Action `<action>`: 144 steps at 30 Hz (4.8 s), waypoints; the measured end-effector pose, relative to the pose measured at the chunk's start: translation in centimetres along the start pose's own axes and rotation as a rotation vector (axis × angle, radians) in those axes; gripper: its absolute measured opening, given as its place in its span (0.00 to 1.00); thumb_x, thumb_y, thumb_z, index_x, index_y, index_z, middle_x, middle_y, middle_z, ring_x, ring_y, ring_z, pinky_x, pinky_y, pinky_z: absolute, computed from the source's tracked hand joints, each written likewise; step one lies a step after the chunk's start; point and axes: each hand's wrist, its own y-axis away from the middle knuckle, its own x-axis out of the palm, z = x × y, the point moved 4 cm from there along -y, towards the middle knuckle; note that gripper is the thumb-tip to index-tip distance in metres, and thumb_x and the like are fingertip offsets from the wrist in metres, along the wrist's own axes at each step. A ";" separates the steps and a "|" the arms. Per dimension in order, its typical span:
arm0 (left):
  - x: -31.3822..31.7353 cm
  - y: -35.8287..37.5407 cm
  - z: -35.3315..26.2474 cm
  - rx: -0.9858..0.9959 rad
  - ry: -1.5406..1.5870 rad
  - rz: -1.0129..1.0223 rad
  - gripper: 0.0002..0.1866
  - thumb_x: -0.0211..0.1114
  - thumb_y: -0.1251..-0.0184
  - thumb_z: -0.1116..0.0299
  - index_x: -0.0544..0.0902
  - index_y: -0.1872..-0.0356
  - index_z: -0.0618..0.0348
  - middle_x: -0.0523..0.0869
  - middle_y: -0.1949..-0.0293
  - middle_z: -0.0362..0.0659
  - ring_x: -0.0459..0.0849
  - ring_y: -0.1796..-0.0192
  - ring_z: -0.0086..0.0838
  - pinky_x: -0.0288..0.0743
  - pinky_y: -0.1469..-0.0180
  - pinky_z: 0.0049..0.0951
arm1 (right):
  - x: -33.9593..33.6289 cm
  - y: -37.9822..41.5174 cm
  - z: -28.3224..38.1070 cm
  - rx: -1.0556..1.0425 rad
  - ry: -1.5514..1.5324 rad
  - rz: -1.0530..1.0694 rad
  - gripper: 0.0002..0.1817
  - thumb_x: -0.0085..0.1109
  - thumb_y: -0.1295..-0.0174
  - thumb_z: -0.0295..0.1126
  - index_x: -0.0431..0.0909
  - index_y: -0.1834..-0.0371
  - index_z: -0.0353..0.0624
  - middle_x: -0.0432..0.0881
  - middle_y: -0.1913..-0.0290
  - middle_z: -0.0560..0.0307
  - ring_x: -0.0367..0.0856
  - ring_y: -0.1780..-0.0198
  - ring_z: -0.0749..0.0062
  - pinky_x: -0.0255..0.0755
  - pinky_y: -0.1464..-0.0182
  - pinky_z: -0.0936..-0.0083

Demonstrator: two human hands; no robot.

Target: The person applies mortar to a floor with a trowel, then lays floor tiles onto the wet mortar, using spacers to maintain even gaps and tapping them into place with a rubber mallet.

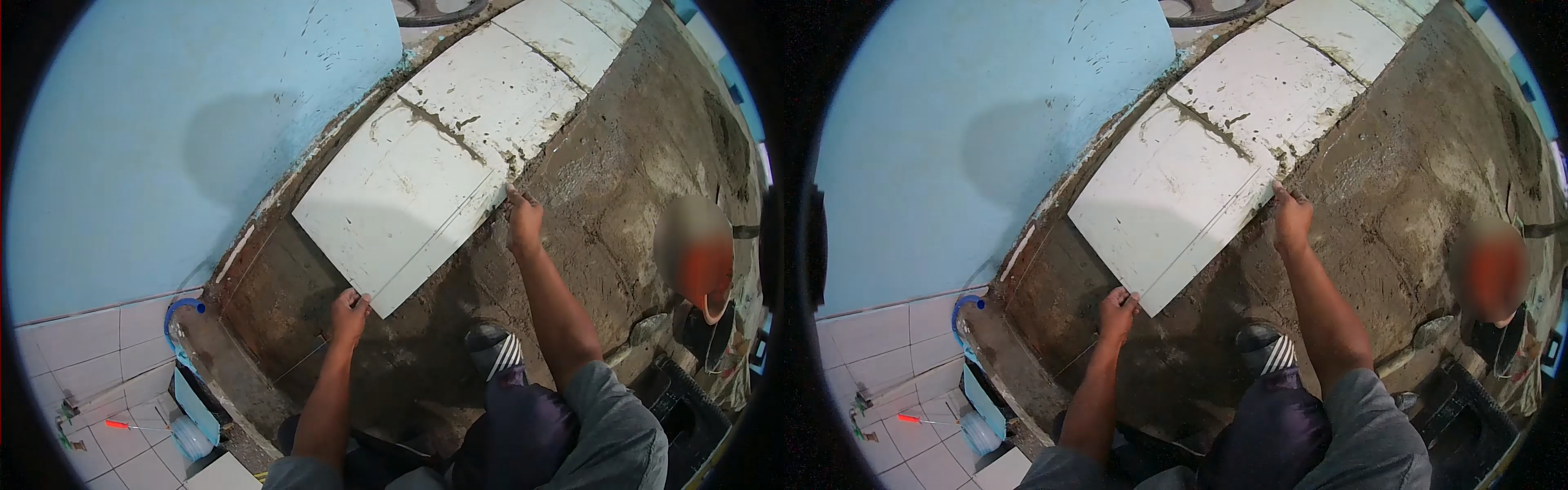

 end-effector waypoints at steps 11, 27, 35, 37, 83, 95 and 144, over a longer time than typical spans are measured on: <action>0.4 -0.4 -0.4 0.038 -0.011 0.014 0.11 0.67 0.27 0.74 0.81 0.50 0.71 0.87 0.65 0.40 0.77 0.70 0.18 0.72 0.66 0.23 | 0.4 -1.3 -0.3 0.015 0.033 -0.019 0.10 0.68 0.35 0.32 0.84 0.62 0.33 0.82 0.65 0.60 0.73 0.63 0.74 0.67 0.55 0.73; 0.3 -1.6 1.1 0.077 0.006 0.009 0.11 0.68 0.28 0.73 0.83 0.51 0.71 0.88 0.65 0.40 0.79 0.69 0.18 0.73 0.67 0.24 | 0.2 -0.6 -0.5 0.040 0.185 -0.148 0.13 0.70 0.37 0.36 0.81 0.73 0.39 0.75 0.75 0.64 0.67 0.75 0.78 0.61 0.70 0.74; -2.0 -2.3 -2.0 0.103 -0.606 -0.111 0.19 0.70 0.29 0.57 0.85 0.53 0.67 0.91 0.65 0.50 0.88 0.65 0.39 0.78 0.63 0.41 | -0.6 -1.8 -0.5 -0.083 0.524 -0.142 0.18 0.74 0.39 0.41 0.86 0.67 0.32 0.85 0.68 0.57 0.78 0.68 0.72 0.71 0.64 0.69; -2.5 -3.1 -2.1 0.151 -0.545 -0.265 0.20 0.69 0.30 0.55 0.85 0.53 0.66 0.90 0.65 0.51 0.88 0.64 0.44 0.79 0.60 0.45 | -0.8 -1.9 -0.9 -0.101 0.525 -0.170 0.18 0.75 0.40 0.41 0.87 0.67 0.32 0.85 0.69 0.56 0.78 0.69 0.72 0.72 0.64 0.69; -0.4 -5.6 -4.7 -0.072 -0.395 -0.517 0.28 0.75 0.35 0.56 0.81 0.41 0.66 0.88 0.50 0.54 0.89 0.51 0.44 0.81 0.48 0.43 | 14.4 1.1 1.6 -0.779 1.600 0.786 0.40 0.57 0.29 0.48 0.58 0.19 0.40 0.51 0.17 0.37 0.43 0.15 0.40 0.41 0.16 0.51; -1.0 -6.7 -5.4 -0.076 -0.449 -0.455 0.27 0.75 0.34 0.57 0.83 0.44 0.71 0.89 0.53 0.55 0.89 0.53 0.44 0.83 0.52 0.42 | 15.5 1.3 1.9 -0.652 1.763 0.813 0.43 0.54 0.26 0.52 0.50 0.16 0.42 0.44 0.14 0.42 0.41 0.15 0.41 0.44 0.17 0.49; 9.1 2.0 -6.8 0.776 -0.778 -0.460 0.10 0.69 0.41 0.73 0.82 0.59 0.63 0.87 0.59 0.54 0.83 0.53 0.53 0.75 0.48 0.50 | -62.9 32.6 -12.0 0.568 1.478 -1.042 0.38 0.63 0.32 0.54 0.72 0.30 0.34 0.77 0.34 0.35 0.76 0.34 0.39 0.68 0.31 0.50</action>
